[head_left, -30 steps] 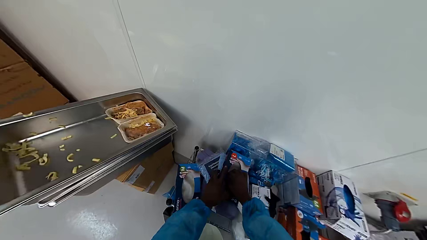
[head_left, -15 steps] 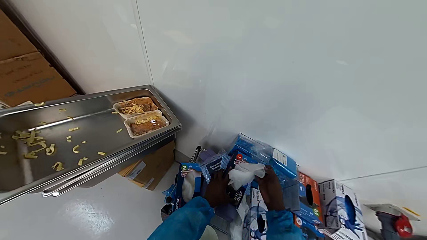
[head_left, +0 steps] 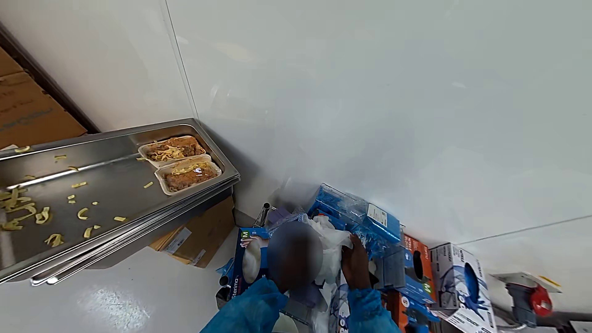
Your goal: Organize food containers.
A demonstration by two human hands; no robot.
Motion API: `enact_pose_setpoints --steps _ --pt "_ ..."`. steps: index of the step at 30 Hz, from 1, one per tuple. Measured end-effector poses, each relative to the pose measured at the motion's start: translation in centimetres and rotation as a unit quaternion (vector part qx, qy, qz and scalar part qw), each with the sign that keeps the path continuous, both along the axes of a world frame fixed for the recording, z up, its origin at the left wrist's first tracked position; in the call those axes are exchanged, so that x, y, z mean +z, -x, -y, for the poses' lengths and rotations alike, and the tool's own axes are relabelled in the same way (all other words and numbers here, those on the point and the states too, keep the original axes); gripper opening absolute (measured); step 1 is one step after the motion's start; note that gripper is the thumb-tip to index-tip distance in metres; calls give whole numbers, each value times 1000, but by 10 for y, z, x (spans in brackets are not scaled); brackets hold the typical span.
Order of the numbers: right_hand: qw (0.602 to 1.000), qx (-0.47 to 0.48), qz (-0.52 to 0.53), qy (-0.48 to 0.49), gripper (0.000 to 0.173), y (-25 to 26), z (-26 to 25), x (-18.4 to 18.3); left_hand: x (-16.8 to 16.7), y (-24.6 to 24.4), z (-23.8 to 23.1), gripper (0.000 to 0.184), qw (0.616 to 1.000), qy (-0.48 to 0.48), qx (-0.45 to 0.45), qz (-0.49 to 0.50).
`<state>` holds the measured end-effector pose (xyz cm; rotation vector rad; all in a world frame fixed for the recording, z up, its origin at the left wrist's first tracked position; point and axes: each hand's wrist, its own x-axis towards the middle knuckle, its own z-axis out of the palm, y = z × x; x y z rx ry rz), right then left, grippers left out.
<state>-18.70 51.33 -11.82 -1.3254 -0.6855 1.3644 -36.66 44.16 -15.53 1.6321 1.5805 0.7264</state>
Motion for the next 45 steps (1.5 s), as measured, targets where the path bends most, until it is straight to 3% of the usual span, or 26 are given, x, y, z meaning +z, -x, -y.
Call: enact_pose_setpoints --steps 5,9,12,15,18,21,24,29,33,38,41,45 --pt "1000 -22 -1 6 32 -3 9 1 1 1 -5 64 988 -57 38 139" --pt "999 -36 -12 1 31 -3 12 -4 3 -2 -30 56 994 -57 70 65" --pt "999 -31 3 -5 27 -2 12 -7 4 -1 -47 38 997 -45 57 6" --pt "995 22 94 -19 33 2 11 -4 6 0 -55 28 998 -52 31 4" --pt "956 127 263 -29 42 4 4 -6 10 -2 -56 23 999 -48 12 14" --pt "915 162 368 -36 31 5 -6 -15 10 -3 -54 15 997 -60 5 49" --pt "917 139 374 -25 19 7 -11 -18 10 4 -49 9 991 -83 10 103" --pt "919 106 381 5 23 11 -12 -16 6 15 -34 8 967 -153 18 202" --pt "898 153 409 -57 28 11 -8 -13 8 19 -32 16 976 -105 33 186" --pt "815 297 483 -123 28 8 -5 -6 18 27 -47 51 977 -36 19 208" --pt "750 376 540 -63 33 13 -12 10 33 34 -55 31 974 -34 -22 222" --pt "640 470 607 -20 34 28 -23 28 44 41 -66 23 980 -25 -53 188"
